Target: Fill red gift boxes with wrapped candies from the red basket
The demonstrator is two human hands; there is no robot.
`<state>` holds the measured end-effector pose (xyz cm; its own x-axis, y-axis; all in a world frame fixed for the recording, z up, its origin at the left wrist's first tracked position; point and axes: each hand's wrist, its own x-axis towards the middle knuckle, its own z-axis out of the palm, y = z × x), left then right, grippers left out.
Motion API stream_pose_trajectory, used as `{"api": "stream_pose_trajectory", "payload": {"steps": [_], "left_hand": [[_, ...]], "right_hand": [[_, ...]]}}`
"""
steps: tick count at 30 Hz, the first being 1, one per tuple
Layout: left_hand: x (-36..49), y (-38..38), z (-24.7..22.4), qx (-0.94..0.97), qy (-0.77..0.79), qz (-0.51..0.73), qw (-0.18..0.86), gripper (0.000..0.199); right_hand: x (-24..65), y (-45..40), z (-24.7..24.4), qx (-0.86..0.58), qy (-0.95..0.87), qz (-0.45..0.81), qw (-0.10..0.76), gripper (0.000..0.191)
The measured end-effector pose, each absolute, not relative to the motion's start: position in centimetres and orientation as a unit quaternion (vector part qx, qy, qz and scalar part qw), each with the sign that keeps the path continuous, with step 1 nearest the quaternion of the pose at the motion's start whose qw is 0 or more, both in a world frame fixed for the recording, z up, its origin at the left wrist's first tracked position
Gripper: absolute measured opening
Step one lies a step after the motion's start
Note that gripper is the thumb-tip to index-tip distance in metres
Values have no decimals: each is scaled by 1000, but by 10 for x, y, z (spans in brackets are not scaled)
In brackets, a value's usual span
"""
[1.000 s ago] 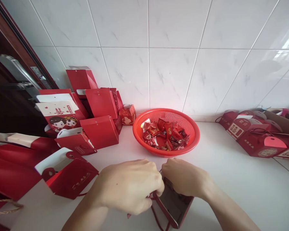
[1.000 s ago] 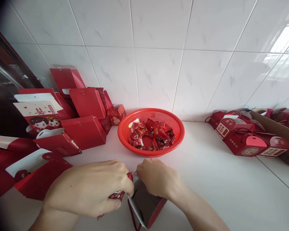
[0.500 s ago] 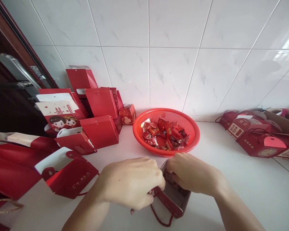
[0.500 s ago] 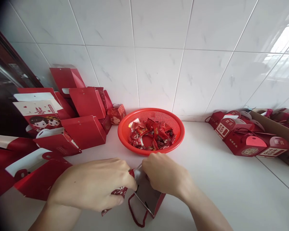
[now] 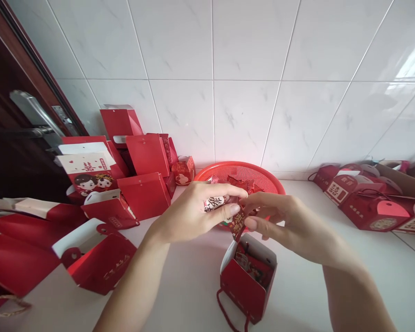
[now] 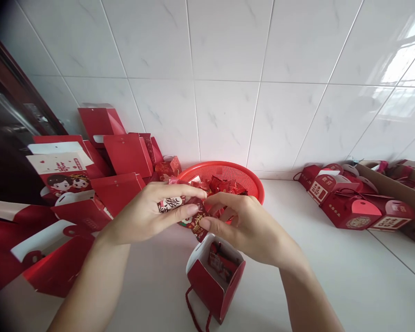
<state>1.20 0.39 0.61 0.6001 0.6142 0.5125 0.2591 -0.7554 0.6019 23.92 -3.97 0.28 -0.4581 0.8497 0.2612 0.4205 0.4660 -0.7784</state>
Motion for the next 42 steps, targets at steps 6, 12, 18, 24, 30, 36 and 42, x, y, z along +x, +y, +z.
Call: {"api": "stream_pose_trajectory", "payload": {"steps": [6, 12, 18, 24, 30, 36, 42], "left_hand": [[20, 7, 3, 825, 265, 420, 270, 23], [20, 11, 1, 821, 291, 382, 308, 29], [14, 13, 2, 804, 305, 340, 381, 40], [10, 13, 0, 797, 323, 339, 382, 51], [12, 12, 2, 792, 349, 355, 354, 75], [13, 18, -2, 787, 353, 370, 345, 75], [17, 21, -4, 778, 339, 358, 388, 49]], "right_hand": [[241, -33, -2, -438, -777, 309, 329, 23], [241, -32, 0, -458, -757, 329, 330, 10], [243, -33, 2, -467, -745, 344, 330, 12], [244, -32, 4, -460, -738, 349, 351, 11], [249, -29, 4, -479, -722, 324, 381, 14], [254, -12, -9, -528, -715, 279, 363, 17], [251, 11, -32, -540, -736, 282, 294, 12]]}}
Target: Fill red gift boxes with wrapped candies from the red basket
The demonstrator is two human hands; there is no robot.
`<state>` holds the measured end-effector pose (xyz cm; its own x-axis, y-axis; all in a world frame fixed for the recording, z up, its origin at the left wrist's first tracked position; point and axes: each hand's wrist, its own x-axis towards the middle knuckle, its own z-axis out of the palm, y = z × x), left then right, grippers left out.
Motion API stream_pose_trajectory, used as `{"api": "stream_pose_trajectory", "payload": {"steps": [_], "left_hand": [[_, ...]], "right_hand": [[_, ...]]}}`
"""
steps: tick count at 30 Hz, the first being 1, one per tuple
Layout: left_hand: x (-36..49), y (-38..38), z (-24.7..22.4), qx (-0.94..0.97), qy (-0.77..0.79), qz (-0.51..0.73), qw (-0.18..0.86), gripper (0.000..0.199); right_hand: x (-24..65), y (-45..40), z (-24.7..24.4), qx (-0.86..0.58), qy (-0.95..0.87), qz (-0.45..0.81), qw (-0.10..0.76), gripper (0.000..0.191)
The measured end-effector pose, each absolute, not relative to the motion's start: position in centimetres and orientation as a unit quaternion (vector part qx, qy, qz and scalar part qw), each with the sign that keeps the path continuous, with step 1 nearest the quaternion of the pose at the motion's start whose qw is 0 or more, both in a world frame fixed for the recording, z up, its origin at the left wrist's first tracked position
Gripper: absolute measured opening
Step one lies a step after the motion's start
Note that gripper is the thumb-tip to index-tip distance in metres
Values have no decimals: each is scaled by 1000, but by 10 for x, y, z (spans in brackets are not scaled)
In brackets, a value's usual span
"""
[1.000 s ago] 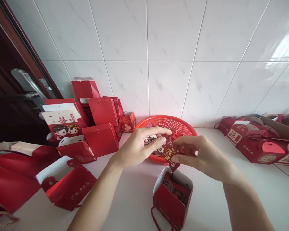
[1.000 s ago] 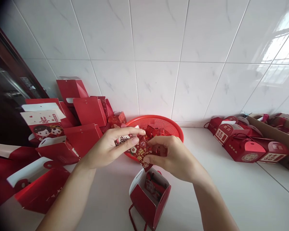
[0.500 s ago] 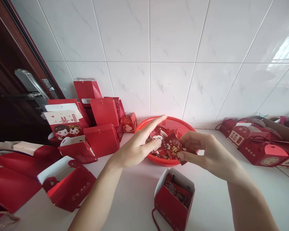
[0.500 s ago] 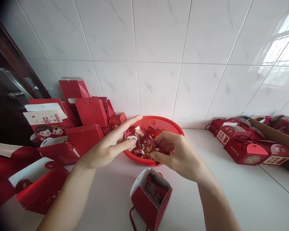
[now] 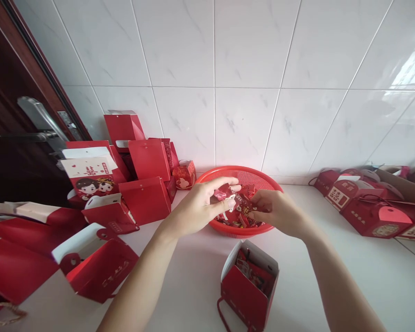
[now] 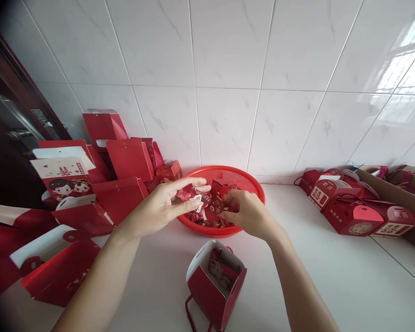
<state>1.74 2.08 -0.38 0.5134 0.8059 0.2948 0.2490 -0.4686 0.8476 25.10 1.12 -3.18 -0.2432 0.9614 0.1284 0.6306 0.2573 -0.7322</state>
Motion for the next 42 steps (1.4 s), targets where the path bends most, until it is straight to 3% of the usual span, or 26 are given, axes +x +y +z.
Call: {"api": "stream_pose_trajectory", "payload": {"steps": [4, 9, 17, 22, 30, 39, 42], "left_hand": [[19, 21, -5, 793, 337, 340, 377, 35], [25, 22, -5, 778, 303, 357, 419, 36], [32, 26, -10, 746, 274, 401, 456, 39], [33, 26, -7, 740, 284, 454, 408, 30], [36, 24, -6, 736, 287, 507, 346, 45], [38, 25, -9, 647, 285, 473, 525, 35], [38, 25, -9, 643, 280, 479, 527, 34]], "right_hand": [[247, 12, -31, -515, -739, 298, 316, 16], [241, -2, -14, -379, -735, 421, 373, 29], [235, -7, -12, -374, -645, 467, 475, 36], [240, -9, -8, -395, -655, 426, 482, 37], [239, -9, -11, -364, -672, 468, 445, 33], [239, -11, -15, -336, -701, 418, 471, 28], [239, -11, -14, -341, -703, 406, 474, 28]]}}
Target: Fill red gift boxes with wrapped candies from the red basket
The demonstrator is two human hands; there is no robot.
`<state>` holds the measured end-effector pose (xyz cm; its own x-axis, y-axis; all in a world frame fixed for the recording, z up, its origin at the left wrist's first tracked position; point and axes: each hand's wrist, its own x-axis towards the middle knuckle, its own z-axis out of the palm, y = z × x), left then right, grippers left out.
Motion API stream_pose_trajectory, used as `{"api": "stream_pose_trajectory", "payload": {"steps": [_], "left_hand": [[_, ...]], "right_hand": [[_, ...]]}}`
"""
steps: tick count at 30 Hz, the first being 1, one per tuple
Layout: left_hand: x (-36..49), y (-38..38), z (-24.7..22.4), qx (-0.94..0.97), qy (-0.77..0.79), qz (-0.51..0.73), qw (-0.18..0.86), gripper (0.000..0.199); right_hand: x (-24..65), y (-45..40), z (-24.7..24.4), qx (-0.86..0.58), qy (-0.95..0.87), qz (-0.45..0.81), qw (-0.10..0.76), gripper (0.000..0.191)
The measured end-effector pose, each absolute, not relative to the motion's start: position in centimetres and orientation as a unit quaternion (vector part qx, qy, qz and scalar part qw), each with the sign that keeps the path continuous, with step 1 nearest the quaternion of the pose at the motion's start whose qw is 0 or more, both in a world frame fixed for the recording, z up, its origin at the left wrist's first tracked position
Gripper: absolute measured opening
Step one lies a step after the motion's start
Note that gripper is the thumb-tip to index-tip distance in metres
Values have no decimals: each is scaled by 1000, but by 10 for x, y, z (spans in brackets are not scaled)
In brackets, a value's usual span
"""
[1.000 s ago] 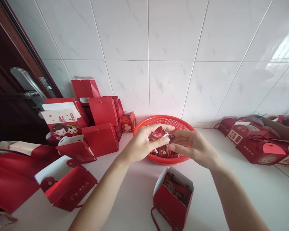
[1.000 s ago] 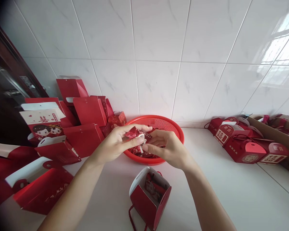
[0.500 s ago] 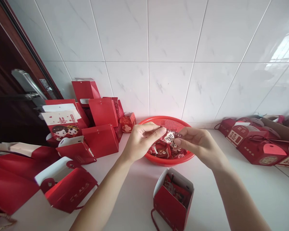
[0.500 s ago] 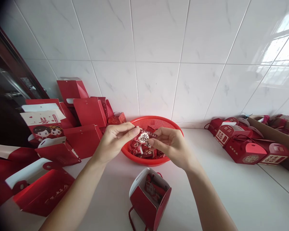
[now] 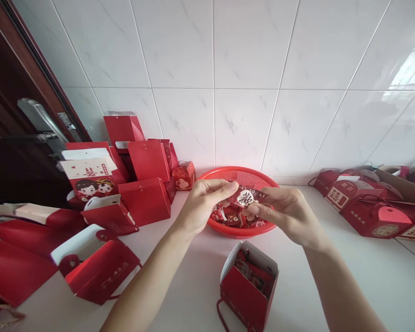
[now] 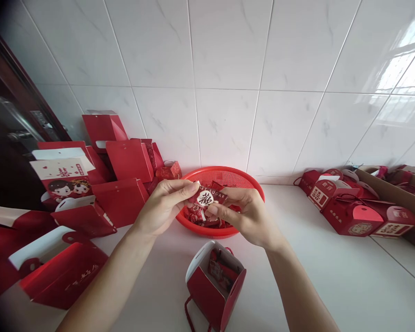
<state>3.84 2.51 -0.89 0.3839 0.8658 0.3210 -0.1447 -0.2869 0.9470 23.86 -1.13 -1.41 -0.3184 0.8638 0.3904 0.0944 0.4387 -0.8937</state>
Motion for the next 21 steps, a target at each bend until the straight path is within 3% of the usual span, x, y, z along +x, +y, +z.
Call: {"api": "stream_pose_trajectory", "payload": {"steps": [6, 12, 21], "left_hand": [[34, 23, -6, 703, 271, 459, 471, 38], [31, 23, -4, 691, 306, 455, 470, 25], [31, 19, -3, 735, 294, 431, 433, 28]], "right_hand": [[240, -12, -11, -353, -657, 443, 498, 27], [242, -11, -8, -373, -665, 424, 489, 30], [239, -14, -7, -387, -665, 385, 510, 31]]}}
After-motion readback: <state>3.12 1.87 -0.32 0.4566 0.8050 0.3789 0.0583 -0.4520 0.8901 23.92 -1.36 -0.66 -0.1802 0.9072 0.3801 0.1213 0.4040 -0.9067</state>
